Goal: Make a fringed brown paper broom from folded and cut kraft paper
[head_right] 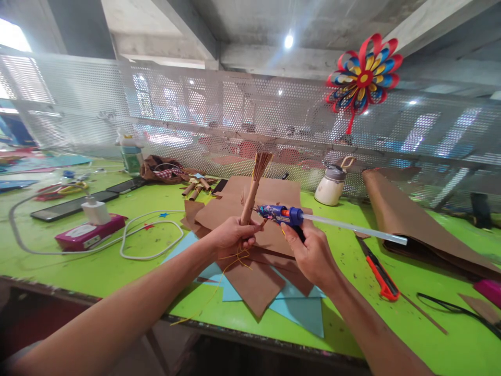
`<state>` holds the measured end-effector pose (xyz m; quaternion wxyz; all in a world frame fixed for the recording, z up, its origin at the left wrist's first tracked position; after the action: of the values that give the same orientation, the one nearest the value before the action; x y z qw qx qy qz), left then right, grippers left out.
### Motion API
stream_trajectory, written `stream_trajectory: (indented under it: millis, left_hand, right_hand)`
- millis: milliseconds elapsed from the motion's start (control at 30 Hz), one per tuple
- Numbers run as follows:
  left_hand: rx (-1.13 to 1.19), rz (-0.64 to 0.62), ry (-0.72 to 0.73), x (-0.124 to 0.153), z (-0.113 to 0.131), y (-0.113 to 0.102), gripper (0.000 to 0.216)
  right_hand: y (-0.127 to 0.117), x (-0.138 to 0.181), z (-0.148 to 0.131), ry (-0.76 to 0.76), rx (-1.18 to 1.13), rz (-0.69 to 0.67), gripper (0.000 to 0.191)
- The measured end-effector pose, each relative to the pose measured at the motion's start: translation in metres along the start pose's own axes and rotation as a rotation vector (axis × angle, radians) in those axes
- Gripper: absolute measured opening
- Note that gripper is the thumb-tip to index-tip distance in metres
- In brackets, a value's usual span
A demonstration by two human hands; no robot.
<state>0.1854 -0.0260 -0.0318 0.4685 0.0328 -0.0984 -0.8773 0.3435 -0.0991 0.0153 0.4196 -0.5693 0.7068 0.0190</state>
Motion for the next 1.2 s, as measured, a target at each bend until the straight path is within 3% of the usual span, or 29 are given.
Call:
stream_trajectory:
  millis: [367,567,667,733,800,900,1033,1200]
  left_hand:
    - [0.036,0.067,0.017,0.0,0.005,-0.004,0.014]
    - [0.063,0.134,0.019,-0.004,0.001,-0.011,0.01]
    - [0.093,0.139,0.023,-0.006,-0.001,-0.014,0.013]
    - [0.129,0.15,0.032,-0.007,0.0,-0.014,0.015]
    - [0.163,0.182,0.039,-0.007,0.003,-0.015,0.014]
    - [0.188,0.235,0.065,-0.005,0.008,-0.017,0.012]
    - [0.181,0.25,0.09,-0.003,0.011,-0.018,0.01]
    - [0.154,0.24,0.105,-0.004,0.01,-0.019,0.013]
  right_hand:
    - [0.002,0.002,0.008,0.078,-0.156,-0.031,0.03]
    - [-0.012,-0.004,-0.001,0.124,-0.32,0.048,0.03]
    - [-0.035,-0.016,0.006,0.084,-0.201,0.2,0.031]
    - [-0.047,-0.025,0.02,0.053,0.017,0.244,0.032]
    - [-0.05,-0.033,0.039,0.011,0.273,0.202,0.032]
    - [-0.037,-0.039,0.068,-0.115,0.456,-0.004,0.027]
    - [-0.017,-0.038,0.097,-0.16,0.537,-0.27,0.03]
    - [-0.015,-0.033,0.107,-0.109,0.443,-0.446,0.036]
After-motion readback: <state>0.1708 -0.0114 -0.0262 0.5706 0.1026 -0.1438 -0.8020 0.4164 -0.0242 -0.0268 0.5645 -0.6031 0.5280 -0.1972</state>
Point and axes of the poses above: each hand's wrist, its own x-axis away from the middle knuckle, its own y-axis out of the palm, z = x × y, the point moved 5 cm from there along -x, towards the middle knuckle, and after that the axes turned 4 degrees about -x, right-handed, at the moved point
